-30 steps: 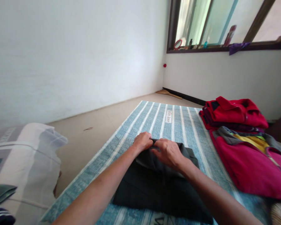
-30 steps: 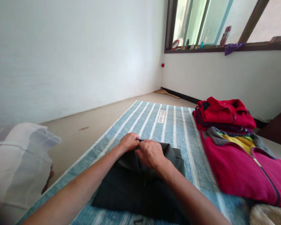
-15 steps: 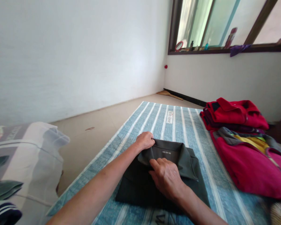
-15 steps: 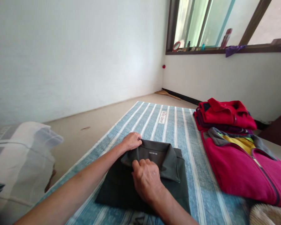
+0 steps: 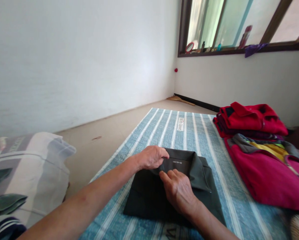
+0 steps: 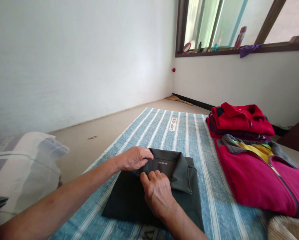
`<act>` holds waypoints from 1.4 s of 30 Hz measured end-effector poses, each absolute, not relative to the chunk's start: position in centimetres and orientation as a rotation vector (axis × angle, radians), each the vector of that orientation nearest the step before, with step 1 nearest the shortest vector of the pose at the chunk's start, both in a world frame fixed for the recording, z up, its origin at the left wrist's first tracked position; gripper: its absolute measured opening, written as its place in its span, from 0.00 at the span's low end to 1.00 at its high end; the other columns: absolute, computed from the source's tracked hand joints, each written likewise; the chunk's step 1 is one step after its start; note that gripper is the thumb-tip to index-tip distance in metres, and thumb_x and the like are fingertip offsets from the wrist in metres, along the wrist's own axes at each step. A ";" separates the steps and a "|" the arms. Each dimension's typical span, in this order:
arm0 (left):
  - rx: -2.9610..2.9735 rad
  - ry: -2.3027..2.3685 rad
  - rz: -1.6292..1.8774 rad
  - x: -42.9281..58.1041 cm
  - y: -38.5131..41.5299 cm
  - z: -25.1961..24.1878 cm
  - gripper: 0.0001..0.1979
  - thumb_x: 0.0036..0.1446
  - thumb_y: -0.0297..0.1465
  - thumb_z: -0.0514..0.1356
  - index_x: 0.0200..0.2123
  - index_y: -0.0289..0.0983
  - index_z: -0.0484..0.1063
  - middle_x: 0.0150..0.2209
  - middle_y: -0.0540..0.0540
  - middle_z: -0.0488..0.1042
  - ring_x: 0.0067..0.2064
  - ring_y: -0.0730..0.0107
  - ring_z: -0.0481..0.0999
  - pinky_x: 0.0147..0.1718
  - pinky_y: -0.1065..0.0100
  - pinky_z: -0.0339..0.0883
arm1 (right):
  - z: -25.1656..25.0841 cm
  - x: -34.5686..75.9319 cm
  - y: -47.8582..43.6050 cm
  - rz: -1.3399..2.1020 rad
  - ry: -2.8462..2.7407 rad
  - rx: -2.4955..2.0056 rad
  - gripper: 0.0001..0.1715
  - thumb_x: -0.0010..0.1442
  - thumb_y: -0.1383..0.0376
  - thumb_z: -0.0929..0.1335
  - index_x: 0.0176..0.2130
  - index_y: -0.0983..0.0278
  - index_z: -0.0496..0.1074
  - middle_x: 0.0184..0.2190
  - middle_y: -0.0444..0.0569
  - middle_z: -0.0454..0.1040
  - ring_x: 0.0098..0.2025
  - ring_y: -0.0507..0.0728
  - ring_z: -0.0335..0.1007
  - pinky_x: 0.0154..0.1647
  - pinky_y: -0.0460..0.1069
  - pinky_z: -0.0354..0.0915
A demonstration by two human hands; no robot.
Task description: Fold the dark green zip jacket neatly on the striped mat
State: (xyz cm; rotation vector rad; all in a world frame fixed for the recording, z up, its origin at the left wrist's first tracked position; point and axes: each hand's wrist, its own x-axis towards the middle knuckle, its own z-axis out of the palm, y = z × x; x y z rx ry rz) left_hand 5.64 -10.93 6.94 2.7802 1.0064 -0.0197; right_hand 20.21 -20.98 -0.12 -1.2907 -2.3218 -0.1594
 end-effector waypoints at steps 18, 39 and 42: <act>2.616 0.896 -0.082 4.4 -10.0 4.9 0.23 0.45 0.18 0.51 0.44 0.38 0.74 0.43 0.47 0.75 0.44 0.66 0.74 0.45 0.71 0.65 | -1.1 20.2 -21.4 -0.181 -2.123 -1.283 0.18 0.58 0.76 0.59 0.39 0.60 0.72 0.25 0.45 0.65 0.26 0.53 0.60 0.28 0.47 0.50; 2.642 1.009 -0.166 5.3 -8.5 5.0 0.12 0.42 0.20 0.53 0.29 0.38 0.72 0.31 0.51 0.74 0.35 0.68 0.73 0.35 0.72 0.64 | -0.6 19.9 -21.0 0.348 -1.923 -1.448 0.10 0.60 0.69 0.62 0.34 0.63 0.73 0.29 0.46 0.72 0.32 0.52 0.70 0.34 0.44 0.61; 2.650 1.016 -0.176 5.4 -8.4 4.9 0.11 0.43 0.19 0.53 0.27 0.38 0.71 0.31 0.50 0.74 0.36 0.68 0.73 0.35 0.72 0.64 | -0.9 19.8 -21.0 0.321 -1.927 -1.427 0.19 0.57 0.72 0.62 0.48 0.63 0.69 0.38 0.48 0.75 0.38 0.54 0.71 0.40 0.46 0.64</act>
